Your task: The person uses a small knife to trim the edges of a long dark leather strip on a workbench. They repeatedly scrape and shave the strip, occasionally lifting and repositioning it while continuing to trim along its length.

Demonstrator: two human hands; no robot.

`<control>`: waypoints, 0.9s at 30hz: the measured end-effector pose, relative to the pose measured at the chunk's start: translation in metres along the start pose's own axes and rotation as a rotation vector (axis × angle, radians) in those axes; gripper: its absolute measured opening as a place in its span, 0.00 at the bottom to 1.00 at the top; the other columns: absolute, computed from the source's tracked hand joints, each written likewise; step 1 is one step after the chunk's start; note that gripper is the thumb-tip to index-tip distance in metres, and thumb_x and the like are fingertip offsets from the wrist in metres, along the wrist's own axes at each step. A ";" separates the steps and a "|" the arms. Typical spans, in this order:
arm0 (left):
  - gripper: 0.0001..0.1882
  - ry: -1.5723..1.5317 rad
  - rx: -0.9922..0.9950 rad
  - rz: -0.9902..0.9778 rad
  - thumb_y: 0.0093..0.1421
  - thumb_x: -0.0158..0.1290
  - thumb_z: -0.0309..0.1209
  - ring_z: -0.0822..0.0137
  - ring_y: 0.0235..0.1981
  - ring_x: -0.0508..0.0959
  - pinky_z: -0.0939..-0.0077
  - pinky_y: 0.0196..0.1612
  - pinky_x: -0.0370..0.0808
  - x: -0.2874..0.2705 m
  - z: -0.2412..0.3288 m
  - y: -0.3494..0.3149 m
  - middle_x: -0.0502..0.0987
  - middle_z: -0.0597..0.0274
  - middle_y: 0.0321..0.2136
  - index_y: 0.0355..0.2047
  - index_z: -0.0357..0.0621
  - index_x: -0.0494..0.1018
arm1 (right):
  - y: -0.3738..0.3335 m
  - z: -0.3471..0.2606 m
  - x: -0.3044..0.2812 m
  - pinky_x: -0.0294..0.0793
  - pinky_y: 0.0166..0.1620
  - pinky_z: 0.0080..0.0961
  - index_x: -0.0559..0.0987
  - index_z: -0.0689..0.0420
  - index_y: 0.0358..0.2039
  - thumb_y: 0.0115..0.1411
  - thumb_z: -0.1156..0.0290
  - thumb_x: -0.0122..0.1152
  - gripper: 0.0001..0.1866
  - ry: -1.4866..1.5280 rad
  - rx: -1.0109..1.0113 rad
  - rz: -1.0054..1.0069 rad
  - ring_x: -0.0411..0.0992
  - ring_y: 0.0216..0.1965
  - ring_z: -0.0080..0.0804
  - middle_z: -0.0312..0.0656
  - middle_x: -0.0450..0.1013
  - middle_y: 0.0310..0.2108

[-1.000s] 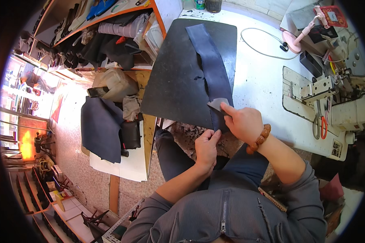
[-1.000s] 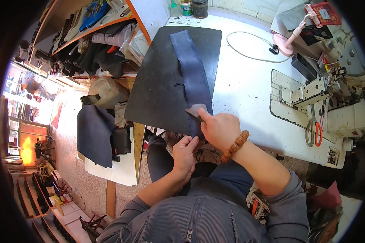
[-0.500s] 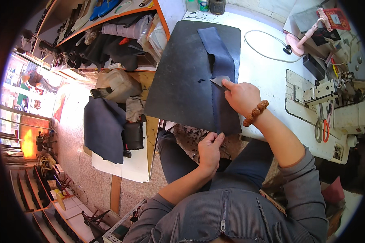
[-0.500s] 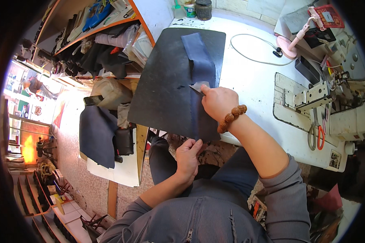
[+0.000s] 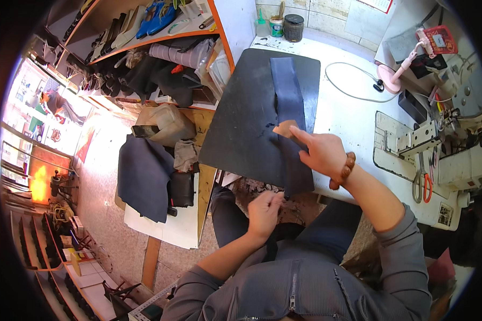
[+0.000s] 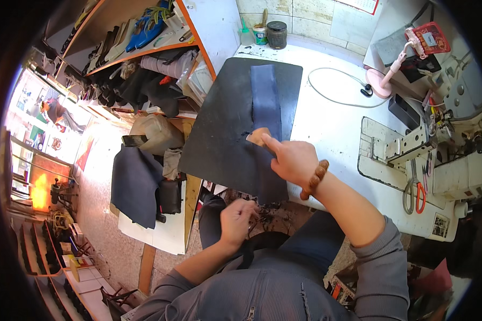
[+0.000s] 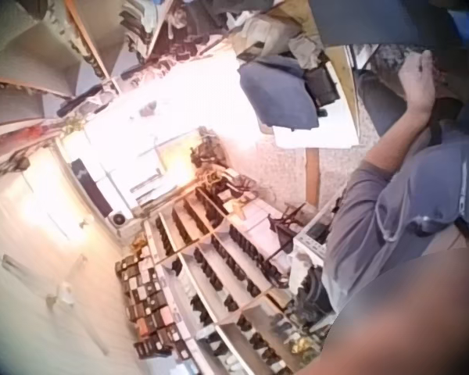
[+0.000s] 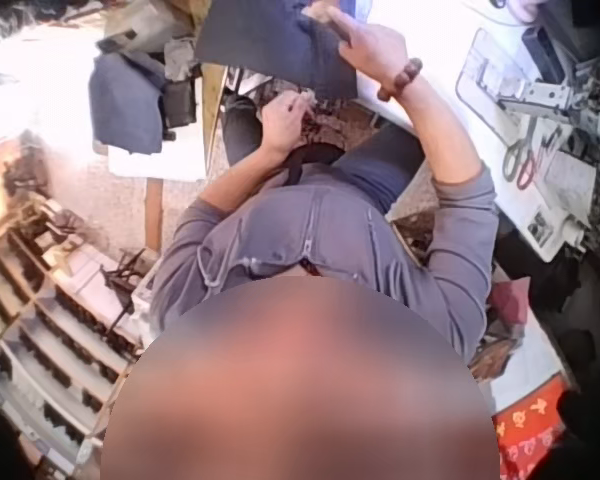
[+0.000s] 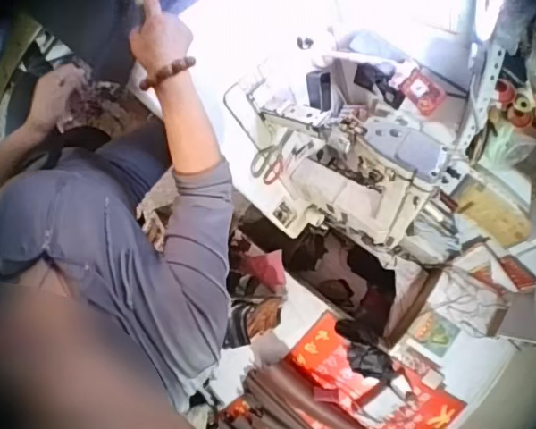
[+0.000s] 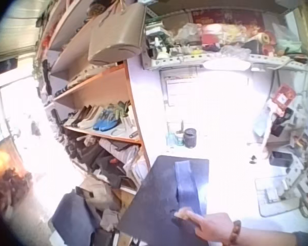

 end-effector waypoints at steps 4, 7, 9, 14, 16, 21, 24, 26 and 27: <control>0.20 0.566 0.729 0.240 0.58 0.52 0.29 0.47 0.58 0.63 0.58 0.59 0.61 -0.022 0.047 0.016 0.62 0.42 0.58 0.51 0.36 0.68 | -0.018 0.013 0.005 0.72 0.30 0.40 0.64 0.54 0.58 0.51 0.70 0.55 0.31 0.055 0.099 0.131 0.74 0.26 0.46 0.45 0.76 0.25; 0.35 0.837 0.614 0.254 0.58 0.53 0.35 0.47 0.66 0.49 0.52 0.65 0.48 -0.034 0.051 0.070 0.48 0.45 0.66 0.63 0.38 0.53 | -0.037 0.034 0.013 0.72 0.30 0.37 0.62 0.60 0.58 0.52 0.70 0.55 0.32 0.427 0.374 0.235 0.74 0.25 0.45 0.46 0.74 0.24; 0.38 0.937 0.485 0.190 0.61 0.48 0.44 0.48 0.67 0.47 0.53 0.66 0.46 -0.039 0.045 0.108 0.45 0.46 0.67 0.65 0.39 0.47 | -0.054 0.033 0.026 0.72 0.29 0.33 0.60 0.64 0.59 0.53 0.67 0.58 0.34 0.684 0.486 0.338 0.73 0.23 0.39 0.44 0.72 0.22; 0.39 1.045 0.435 0.129 0.64 0.41 0.52 0.54 0.68 0.46 0.57 0.67 0.42 -0.038 0.043 0.176 0.45 0.47 0.67 0.66 0.39 0.46 | -0.078 -0.001 0.054 0.69 0.28 0.20 0.58 0.58 0.61 0.52 0.72 0.64 0.37 1.045 0.572 0.342 0.67 0.26 0.23 0.35 0.68 0.28; 0.39 1.063 0.432 0.103 0.64 0.40 0.52 0.55 0.68 0.45 0.59 0.68 0.42 -0.037 0.048 0.189 0.45 0.48 0.67 0.66 0.40 0.46 | -0.065 -0.001 0.040 0.64 0.22 0.15 0.60 0.54 0.60 0.53 0.76 0.61 0.34 1.217 0.670 0.420 0.63 0.22 0.16 0.32 0.64 0.25; 0.37 1.044 0.682 -0.128 0.58 0.50 0.48 0.50 0.65 0.54 0.58 0.66 0.48 0.018 0.063 0.142 0.56 0.42 0.62 0.59 0.32 0.56 | 0.024 0.028 -0.069 0.56 0.18 0.17 0.61 0.58 0.56 0.55 0.77 0.58 0.28 1.586 0.484 0.412 0.55 0.14 0.17 0.33 0.63 0.22; 0.21 0.823 1.027 -0.440 0.54 0.55 0.33 0.49 0.57 0.66 0.57 0.58 0.62 0.071 0.063 0.064 0.64 0.44 0.56 0.47 0.38 0.68 | 0.058 0.013 -0.102 0.54 0.17 0.19 0.63 0.57 0.55 0.56 0.77 0.57 0.25 1.702 0.424 0.320 0.54 0.14 0.17 0.33 0.63 0.22; 0.13 0.618 0.837 -0.528 0.53 0.53 0.28 0.51 0.50 0.72 0.60 0.51 0.68 0.063 0.062 0.058 0.70 0.47 0.50 0.40 0.40 0.73 | 0.049 0.002 -0.106 0.54 0.17 0.17 0.64 0.56 0.55 0.55 0.76 0.58 0.26 1.637 0.385 0.279 0.53 0.13 0.16 0.32 0.63 0.22; 0.09 0.524 0.773 -0.573 0.52 0.52 0.25 0.52 0.47 0.75 0.62 0.48 0.71 0.054 0.062 0.059 0.73 0.49 0.47 0.36 0.42 0.75 | 0.036 -0.001 -0.101 0.54 0.17 0.16 0.64 0.56 0.55 0.54 0.76 0.58 0.27 1.634 0.438 0.238 0.53 0.13 0.16 0.32 0.62 0.22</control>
Point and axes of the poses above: each hand's wrist, its own y-axis towards the middle knuckle, its own x-axis out of the palm, z = x × y, the point moved 4 cm from there along y, towards the middle knuckle
